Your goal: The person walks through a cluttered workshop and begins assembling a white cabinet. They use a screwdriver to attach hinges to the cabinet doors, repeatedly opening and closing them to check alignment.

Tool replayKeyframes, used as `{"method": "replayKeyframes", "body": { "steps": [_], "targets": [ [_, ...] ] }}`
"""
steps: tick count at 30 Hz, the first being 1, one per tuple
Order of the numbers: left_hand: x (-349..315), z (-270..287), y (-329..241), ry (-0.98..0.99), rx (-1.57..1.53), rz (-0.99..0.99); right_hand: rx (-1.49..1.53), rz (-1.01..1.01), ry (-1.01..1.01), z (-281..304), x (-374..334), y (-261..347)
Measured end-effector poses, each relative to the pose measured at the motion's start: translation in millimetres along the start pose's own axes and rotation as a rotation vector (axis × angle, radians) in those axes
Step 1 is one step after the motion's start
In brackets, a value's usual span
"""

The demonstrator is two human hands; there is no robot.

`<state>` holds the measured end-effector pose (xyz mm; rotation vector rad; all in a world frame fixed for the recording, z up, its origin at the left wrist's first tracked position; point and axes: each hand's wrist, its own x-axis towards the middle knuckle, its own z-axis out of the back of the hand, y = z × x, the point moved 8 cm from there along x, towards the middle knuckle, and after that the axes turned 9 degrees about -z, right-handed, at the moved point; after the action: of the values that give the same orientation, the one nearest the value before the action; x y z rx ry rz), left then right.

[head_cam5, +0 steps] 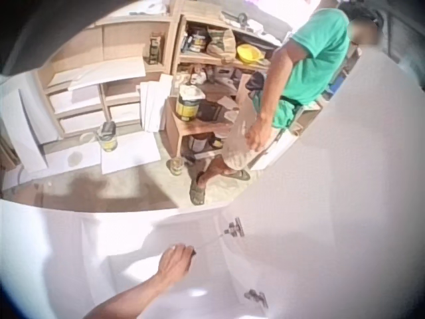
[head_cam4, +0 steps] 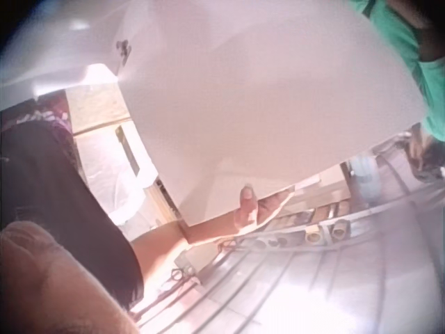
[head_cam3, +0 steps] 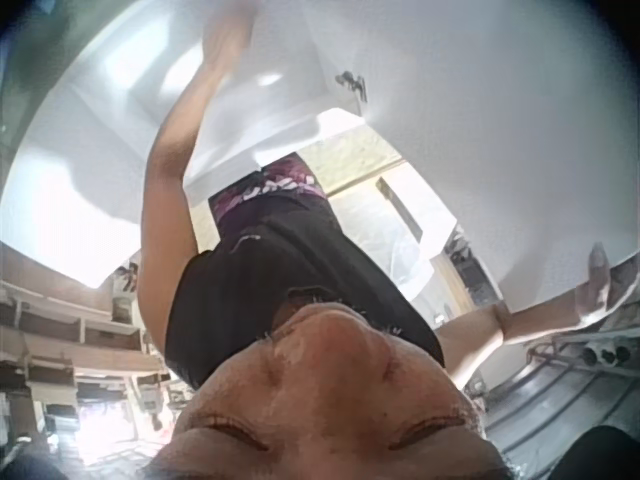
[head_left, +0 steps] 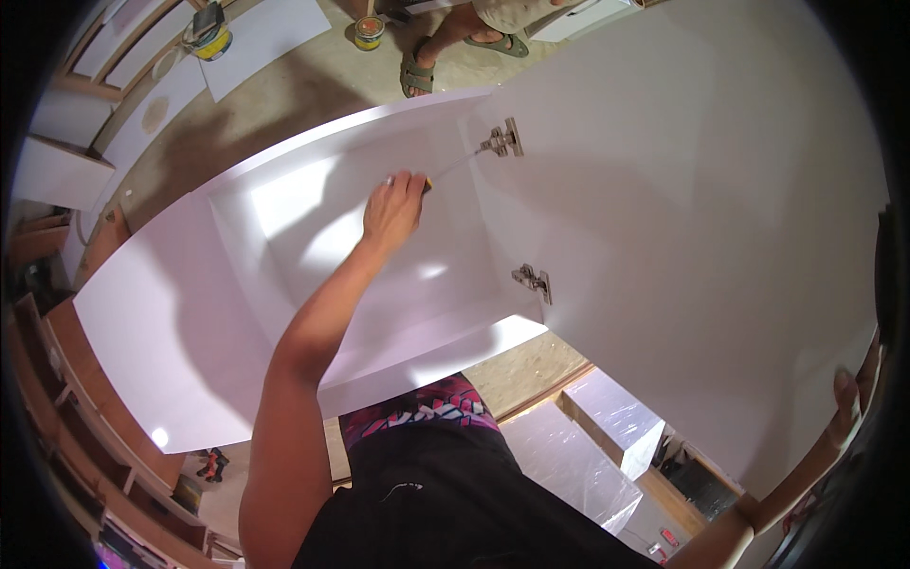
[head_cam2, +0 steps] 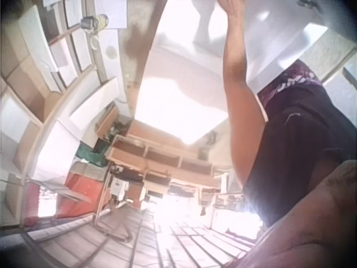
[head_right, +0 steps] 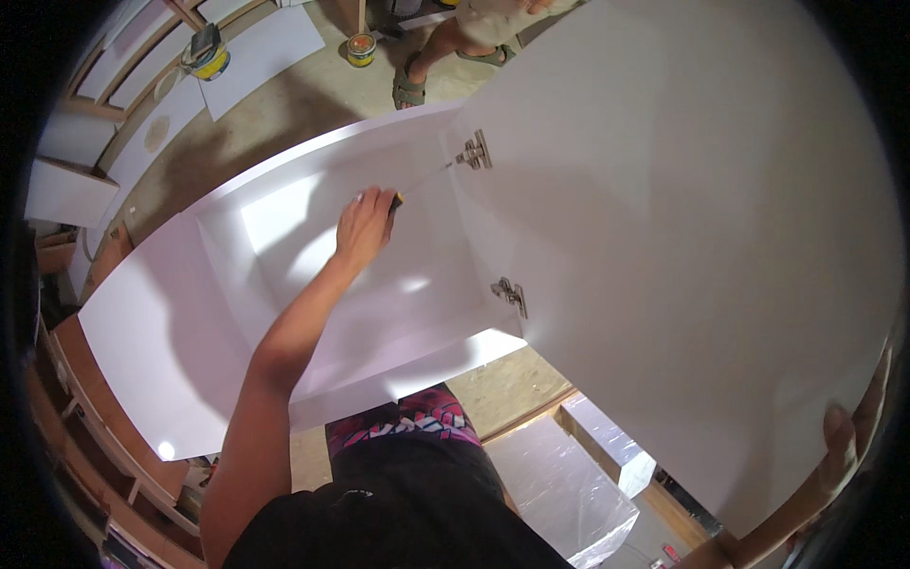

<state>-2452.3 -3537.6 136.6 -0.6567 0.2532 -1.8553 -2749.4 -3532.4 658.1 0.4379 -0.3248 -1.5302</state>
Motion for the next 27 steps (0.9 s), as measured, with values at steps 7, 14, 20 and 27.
{"method": "replayKeyframes", "body": {
  "steps": [7, 14, 20, 27],
  "targets": [
    [-112, -38, -93, 0.413, -0.484, -0.021, -0.046, 0.029, 0.055, -2, 2, 6],
    [-125, -47, -118, 0.47, -0.488, 0.052, -0.44, 0.067, -0.04, 36, 3, -29],
    [-131, -54, -112, 0.42, -0.498, 0.122, -0.703, 0.079, -0.256, 58, 2, -56],
    [-97, -81, -14, 0.203, -1.221, 0.729, -0.593, 0.068, -0.172, 56, 4, -60]
  ]
}}
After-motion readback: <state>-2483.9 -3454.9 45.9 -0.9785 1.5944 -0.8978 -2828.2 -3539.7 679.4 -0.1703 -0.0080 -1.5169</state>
